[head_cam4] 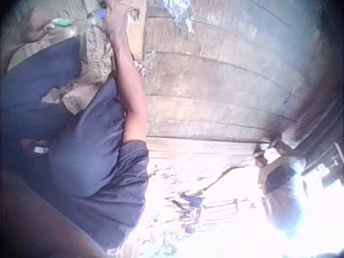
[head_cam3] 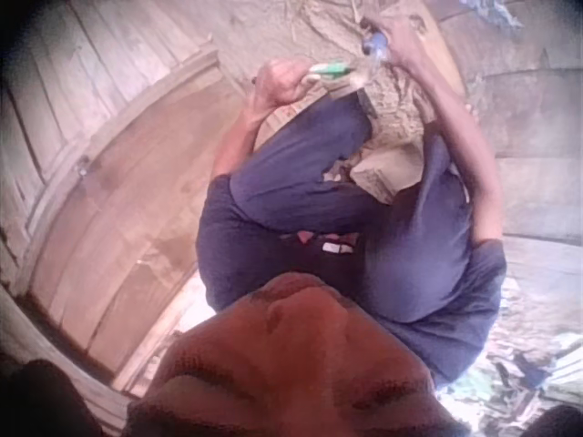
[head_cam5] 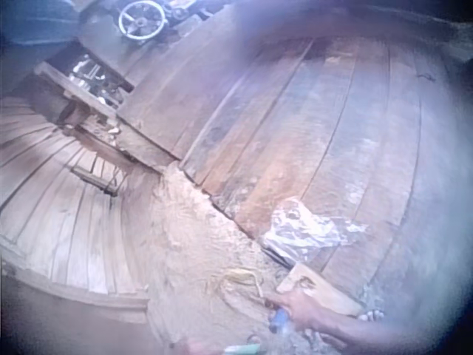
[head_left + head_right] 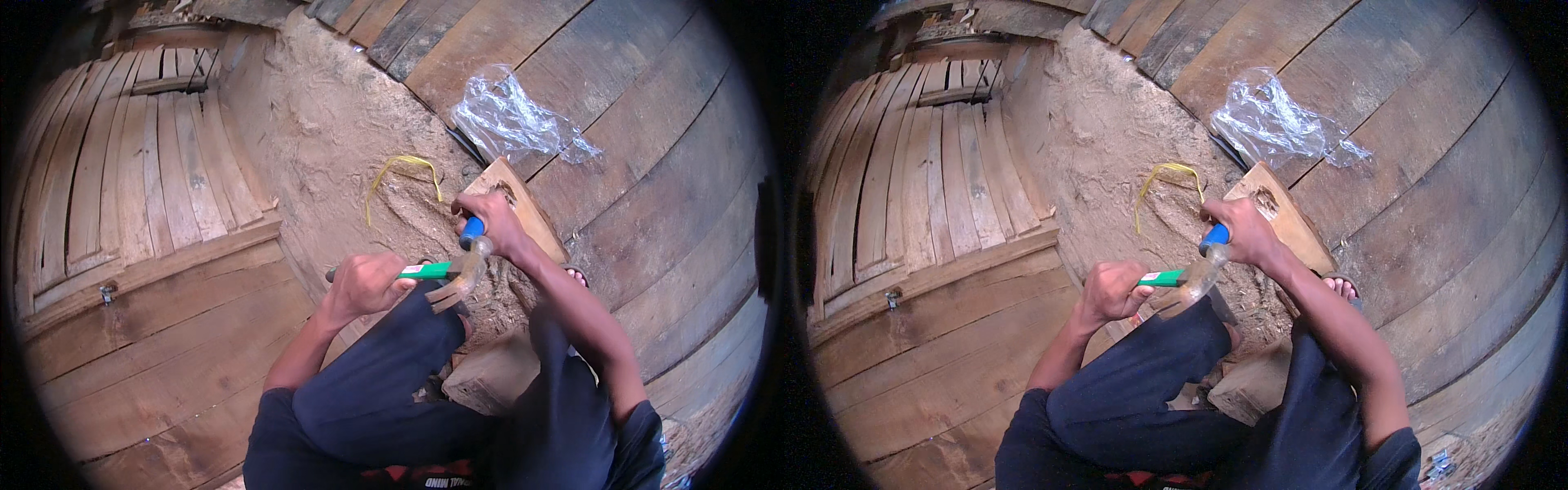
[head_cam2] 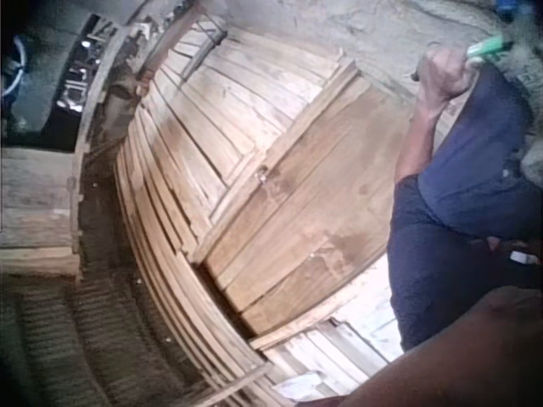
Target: The person sits on the floor and uses a hammer and chisel to carve a small wooden block. They repeatedly strike the chisel to remove wood shavings and shape the block.
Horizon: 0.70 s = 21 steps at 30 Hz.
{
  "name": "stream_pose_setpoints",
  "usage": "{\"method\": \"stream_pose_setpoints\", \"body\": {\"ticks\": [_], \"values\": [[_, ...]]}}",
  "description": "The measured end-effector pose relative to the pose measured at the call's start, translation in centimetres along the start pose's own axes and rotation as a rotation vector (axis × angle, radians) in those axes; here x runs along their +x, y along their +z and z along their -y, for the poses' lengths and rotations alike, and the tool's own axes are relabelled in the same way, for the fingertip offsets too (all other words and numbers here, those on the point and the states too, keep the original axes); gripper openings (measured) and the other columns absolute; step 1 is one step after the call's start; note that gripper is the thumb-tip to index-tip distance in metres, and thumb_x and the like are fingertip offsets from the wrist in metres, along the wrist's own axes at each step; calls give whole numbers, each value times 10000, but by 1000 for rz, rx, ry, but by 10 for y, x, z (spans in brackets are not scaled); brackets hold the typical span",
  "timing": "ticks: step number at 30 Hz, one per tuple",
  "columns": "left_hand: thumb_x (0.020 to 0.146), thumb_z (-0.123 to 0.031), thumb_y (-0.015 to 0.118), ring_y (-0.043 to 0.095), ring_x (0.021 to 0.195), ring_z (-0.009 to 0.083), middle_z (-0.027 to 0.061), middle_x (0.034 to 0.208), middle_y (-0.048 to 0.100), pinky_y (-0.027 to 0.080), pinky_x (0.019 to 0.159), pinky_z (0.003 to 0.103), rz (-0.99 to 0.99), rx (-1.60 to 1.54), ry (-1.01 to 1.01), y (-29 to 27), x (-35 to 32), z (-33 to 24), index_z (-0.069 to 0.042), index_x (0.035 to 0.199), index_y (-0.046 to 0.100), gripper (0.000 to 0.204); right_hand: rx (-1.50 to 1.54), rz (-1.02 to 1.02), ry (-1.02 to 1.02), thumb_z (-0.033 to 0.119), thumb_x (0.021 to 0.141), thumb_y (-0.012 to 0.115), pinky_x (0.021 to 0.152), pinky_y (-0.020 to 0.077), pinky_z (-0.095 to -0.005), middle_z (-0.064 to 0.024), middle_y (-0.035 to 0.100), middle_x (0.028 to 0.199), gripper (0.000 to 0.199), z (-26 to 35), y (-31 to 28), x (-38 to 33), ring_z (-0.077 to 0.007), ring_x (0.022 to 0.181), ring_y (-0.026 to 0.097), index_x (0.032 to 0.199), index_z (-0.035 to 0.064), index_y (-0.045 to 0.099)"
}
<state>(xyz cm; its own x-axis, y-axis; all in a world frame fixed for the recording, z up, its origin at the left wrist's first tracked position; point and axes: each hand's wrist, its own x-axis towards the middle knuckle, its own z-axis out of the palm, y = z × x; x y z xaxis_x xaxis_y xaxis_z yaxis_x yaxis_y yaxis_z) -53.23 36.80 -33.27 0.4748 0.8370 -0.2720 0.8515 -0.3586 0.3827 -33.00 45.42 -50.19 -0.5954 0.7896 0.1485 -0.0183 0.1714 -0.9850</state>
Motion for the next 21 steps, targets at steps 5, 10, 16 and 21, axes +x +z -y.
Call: {"method": "stream_pose_setpoints", "body": {"ticks": [5, 10, 16, 21], "values": [[947, -292, 547, 629, 635, 353, 174, 764, 618, 488, 555, 418, -124, -129, -1, 11, 8, -3, -2, 1004, 582, 298, -66, -71, -151, 107, 777, 678, 610, 494, -403, -128, 614, 718, 286, 8, 0, 4, -313, 652, 621, 1042, 33, 598], [875, -219, 612, 620, 633, 359, 163, 751, 611, 478, 558, 431, -39, -305, -132, 12, 17, -11, -20, 1013, 581, 244, 96, 19, -9, 171, 687, 740, 605, 483, -416, -114, 599, 708, 347, 20, 1, 0, -318, 665, 626, 986, 72, 595], [857, -254, 630, 602, 545, 298, 131, 620, 550, 453, 493, 382, -347, -94, 58, 11, -13, -7, -17, 816, 573, 247, -41, -15, -102, 112, 560, 666, 564, 461, -477, -163, 589, 641, 296, -8, 13, 0, -392, 631, 615, 824, 68, 539], [915, -319, 591, 508, 453, 266, 94, 568, 452, 389, 441, 384, -236, -70, -22, 28, -17, -9, -35, 763, 529, 328, -40, -46, -118, 99, 538, 631, 537, 445, -467, -150, 551, 597, 251, 3, 8, 0, -380, 590, 594, 753, 60, 509]]}}
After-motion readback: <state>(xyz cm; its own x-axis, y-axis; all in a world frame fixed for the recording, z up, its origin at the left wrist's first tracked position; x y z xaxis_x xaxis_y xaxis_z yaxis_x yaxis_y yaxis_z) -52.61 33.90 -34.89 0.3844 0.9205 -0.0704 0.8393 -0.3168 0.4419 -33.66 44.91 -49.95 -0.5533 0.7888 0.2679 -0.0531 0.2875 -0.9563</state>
